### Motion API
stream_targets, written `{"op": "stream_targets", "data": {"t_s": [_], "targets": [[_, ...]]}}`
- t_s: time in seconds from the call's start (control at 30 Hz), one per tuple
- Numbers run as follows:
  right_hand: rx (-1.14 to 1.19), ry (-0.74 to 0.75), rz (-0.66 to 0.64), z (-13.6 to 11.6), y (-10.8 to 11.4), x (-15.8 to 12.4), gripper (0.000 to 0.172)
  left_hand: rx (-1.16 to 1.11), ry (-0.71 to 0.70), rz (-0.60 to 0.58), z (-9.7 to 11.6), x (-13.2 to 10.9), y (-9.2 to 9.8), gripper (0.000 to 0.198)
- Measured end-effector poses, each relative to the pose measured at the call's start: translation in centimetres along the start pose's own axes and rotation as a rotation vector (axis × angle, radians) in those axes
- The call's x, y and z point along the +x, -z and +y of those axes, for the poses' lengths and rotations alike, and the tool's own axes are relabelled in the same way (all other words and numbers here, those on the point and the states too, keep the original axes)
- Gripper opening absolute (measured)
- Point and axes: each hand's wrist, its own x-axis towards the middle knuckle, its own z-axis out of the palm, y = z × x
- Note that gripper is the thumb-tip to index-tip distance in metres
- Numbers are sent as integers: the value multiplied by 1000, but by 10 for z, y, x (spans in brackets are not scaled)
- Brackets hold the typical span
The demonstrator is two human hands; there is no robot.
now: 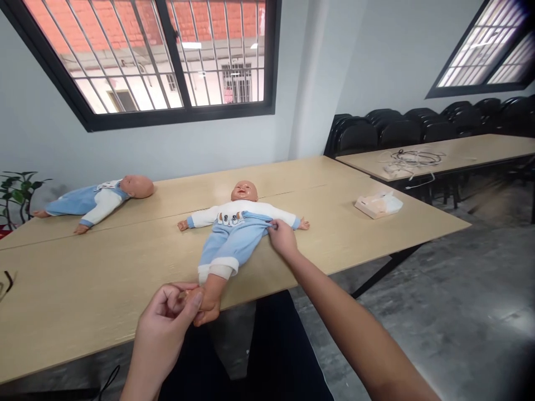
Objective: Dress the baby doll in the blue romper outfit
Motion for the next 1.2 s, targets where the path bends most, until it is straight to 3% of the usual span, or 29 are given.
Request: {"op": "stream_targets", "data": {"t_s": [0.07,0.17,0.27,0.37,0.47,0.57,0.7,0.73,0.8,0.87,0.9,0.93,1.03,1.1,1.2], "targets": [[66,-19,23,1,0,4,2,-14,18,-20,-5,-5,-3,55],[217,-38,104,1,-1,0,19,-53,28,-39,-6,-9,-12,55],[415,-93,251,2,-3,-20,45,-118,38,-33,1,-10,-23,56],[613,-157,269,1,-9,-47,42,-137,51,-55,7,-13,-34,54],[860,-252,14,-5,-13,-71,32,3,-68,-157,4,-21,-50,46],[1177,-365,-305,-15,-9,-80,41,348,-376,-270,-6,-38,-73,32],[1251,-386,-462,-26,5,-82,51,612,-575,-424,-20,-57,-88,19],[1232,-377,-481,-28,7,-82,50,617,-609,-407,-24,-58,-84,14],[1201,-337,-479,-31,10,-85,47,593,-655,-218,-33,-53,-69,10],[1180,-303,-445,-32,9,-89,49,587,-590,66,-46,-41,-47,27],[1170,-296,-428,-33,9,-90,50,624,-499,129,-53,-34,-36,40],[1158,-296,-413,-33,7,-91,51,681,-408,117,-59,-28,-27,49],[1121,-305,-365,-31,1,-92,52,843,-237,-111,-76,-19,-18,53],[1097,-308,-315,-29,-4,-93,51,822,-218,-206,-79,-23,-27,49],[1032,-315,-173,-27,-9,-96,43,592,-192,-204,-73,-35,-51,47]]}}
